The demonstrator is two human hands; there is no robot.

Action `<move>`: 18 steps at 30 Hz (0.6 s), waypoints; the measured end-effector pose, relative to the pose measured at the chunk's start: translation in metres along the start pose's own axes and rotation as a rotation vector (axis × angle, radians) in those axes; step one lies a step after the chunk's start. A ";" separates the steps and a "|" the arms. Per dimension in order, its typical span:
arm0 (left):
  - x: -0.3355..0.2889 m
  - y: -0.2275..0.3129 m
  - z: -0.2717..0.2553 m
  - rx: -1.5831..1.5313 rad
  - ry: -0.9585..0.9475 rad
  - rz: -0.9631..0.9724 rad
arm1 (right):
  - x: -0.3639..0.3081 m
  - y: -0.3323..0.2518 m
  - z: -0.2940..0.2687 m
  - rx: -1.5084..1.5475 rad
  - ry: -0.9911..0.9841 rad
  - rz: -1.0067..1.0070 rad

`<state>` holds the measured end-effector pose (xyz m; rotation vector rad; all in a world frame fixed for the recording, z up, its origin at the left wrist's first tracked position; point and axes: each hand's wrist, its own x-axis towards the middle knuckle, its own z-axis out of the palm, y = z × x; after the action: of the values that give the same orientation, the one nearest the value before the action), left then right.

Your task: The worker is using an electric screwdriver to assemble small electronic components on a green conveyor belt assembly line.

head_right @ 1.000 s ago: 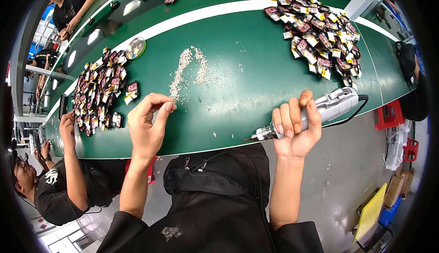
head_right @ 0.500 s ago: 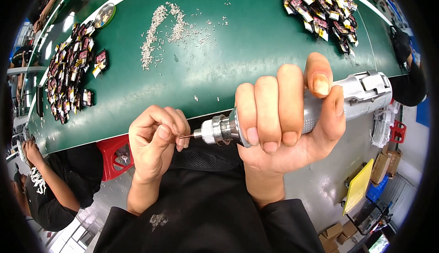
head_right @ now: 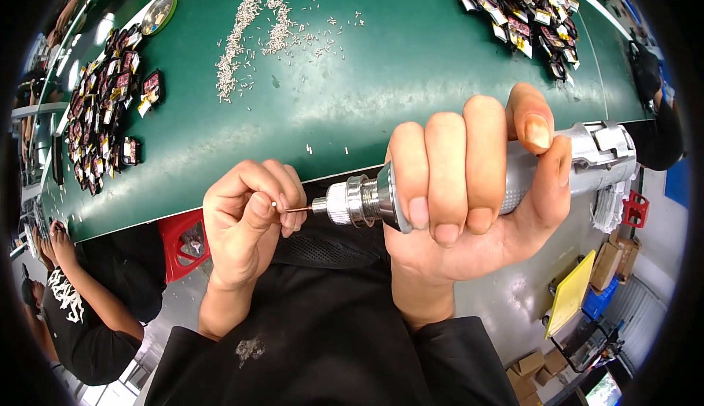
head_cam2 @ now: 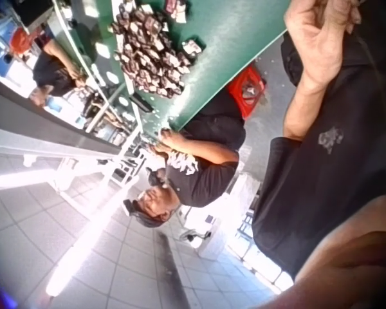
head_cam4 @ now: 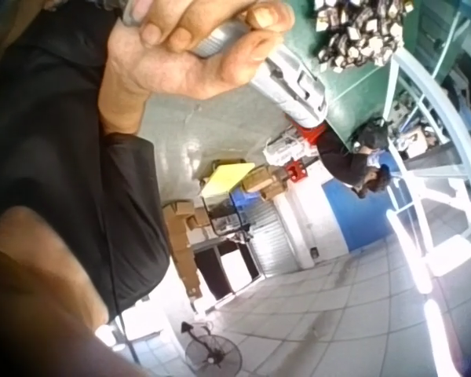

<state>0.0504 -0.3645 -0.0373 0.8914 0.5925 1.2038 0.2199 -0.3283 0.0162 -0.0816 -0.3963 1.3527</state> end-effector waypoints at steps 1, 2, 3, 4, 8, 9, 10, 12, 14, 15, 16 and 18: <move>0.000 0.000 0.001 -0.019 0.008 -0.006 | 0.000 0.000 0.000 0.000 0.002 0.001; 0.000 -0.001 0.002 -0.038 0.017 -0.012 | 0.000 0.001 -0.001 0.007 0.004 0.007; 0.000 -0.001 0.003 -0.038 0.018 -0.015 | 0.000 0.002 -0.001 0.013 0.006 0.012; 0.001 -0.001 0.005 -0.043 0.013 -0.021 | 0.000 0.002 -0.001 0.013 0.009 0.012; 0.001 0.000 0.008 -0.056 0.009 -0.042 | 0.000 0.005 -0.001 0.012 0.006 0.015; 0.001 0.000 0.008 -0.056 0.010 -0.044 | 0.000 0.006 -0.002 0.009 0.004 0.015; 0.001 0.000 0.007 -0.051 0.003 -0.043 | 0.000 0.006 -0.002 0.009 0.006 0.016; 0.002 -0.001 0.007 -0.049 -0.005 -0.043 | 0.000 0.004 -0.003 -0.007 -0.007 0.013; 0.002 -0.001 0.008 -0.043 -0.015 -0.025 | 0.000 0.005 -0.003 0.006 -0.001 0.010; 0.002 0.000 0.007 -0.043 -0.014 -0.026 | 0.000 0.005 -0.003 0.019 0.004 0.008; 0.002 0.001 0.007 -0.034 -0.018 -0.032 | 0.000 0.005 -0.004 0.019 0.006 0.008; 0.002 0.003 0.007 -0.022 -0.021 -0.038 | 0.001 0.005 -0.004 0.019 0.017 0.025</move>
<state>0.0545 -0.3640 -0.0308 0.8694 0.5758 1.1640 0.2172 -0.3258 0.0109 -0.0821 -0.3694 1.3793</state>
